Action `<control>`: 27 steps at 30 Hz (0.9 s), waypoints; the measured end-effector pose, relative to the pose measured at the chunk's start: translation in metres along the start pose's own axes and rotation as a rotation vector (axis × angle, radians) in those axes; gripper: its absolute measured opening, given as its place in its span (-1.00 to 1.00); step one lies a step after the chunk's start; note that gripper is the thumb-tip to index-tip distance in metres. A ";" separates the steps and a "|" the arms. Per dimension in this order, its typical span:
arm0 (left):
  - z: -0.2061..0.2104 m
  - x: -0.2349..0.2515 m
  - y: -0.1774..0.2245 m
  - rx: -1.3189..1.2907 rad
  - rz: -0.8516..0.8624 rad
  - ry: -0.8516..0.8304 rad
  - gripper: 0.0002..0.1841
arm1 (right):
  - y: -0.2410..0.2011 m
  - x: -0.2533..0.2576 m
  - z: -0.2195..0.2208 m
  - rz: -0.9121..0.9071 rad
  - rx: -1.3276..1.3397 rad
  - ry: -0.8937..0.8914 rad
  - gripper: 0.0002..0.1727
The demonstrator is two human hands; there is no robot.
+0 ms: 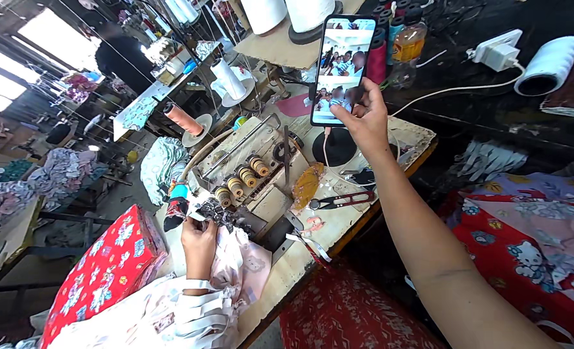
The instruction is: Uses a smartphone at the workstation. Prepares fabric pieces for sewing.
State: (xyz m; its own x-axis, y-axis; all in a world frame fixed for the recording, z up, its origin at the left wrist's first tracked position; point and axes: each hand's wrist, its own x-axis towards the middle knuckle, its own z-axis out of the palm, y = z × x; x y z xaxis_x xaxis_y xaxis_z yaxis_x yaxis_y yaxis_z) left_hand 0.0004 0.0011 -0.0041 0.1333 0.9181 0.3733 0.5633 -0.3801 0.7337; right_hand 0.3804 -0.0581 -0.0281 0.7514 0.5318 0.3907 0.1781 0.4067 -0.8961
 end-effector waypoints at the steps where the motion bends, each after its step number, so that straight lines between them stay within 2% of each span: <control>1: 0.000 0.000 -0.001 -0.001 0.002 0.002 -0.53 | 0.000 0.000 0.001 -0.004 -0.011 0.004 -0.10; 4: 0.000 0.000 0.000 -0.009 -0.006 -0.007 -0.51 | -0.001 -0.001 0.002 -0.005 -0.028 0.010 -0.12; 9: 0.000 0.000 -0.001 -0.015 0.001 0.000 -0.50 | -0.001 -0.003 0.001 0.009 -0.029 0.004 -0.30; 19: 0.000 0.000 -0.001 -0.014 0.007 -0.002 -0.50 | 0.000 -0.002 0.003 -0.002 0.006 0.016 -0.13; 24: 0.000 0.000 -0.001 -0.012 0.008 -0.005 -0.51 | 0.000 -0.002 0.003 -0.017 0.009 0.022 -0.16; 27: 0.000 0.000 -0.001 -0.013 0.009 -0.004 -0.50 | 0.000 -0.002 0.004 -0.017 0.008 0.027 -0.25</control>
State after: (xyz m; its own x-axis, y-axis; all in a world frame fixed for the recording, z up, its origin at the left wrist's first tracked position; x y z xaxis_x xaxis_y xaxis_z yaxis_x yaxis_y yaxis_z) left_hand -0.0003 0.0020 -0.0049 0.1412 0.9151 0.3777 0.5510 -0.3896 0.7379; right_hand 0.3770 -0.0562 -0.0282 0.7648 0.5049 0.4001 0.1863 0.4212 -0.8876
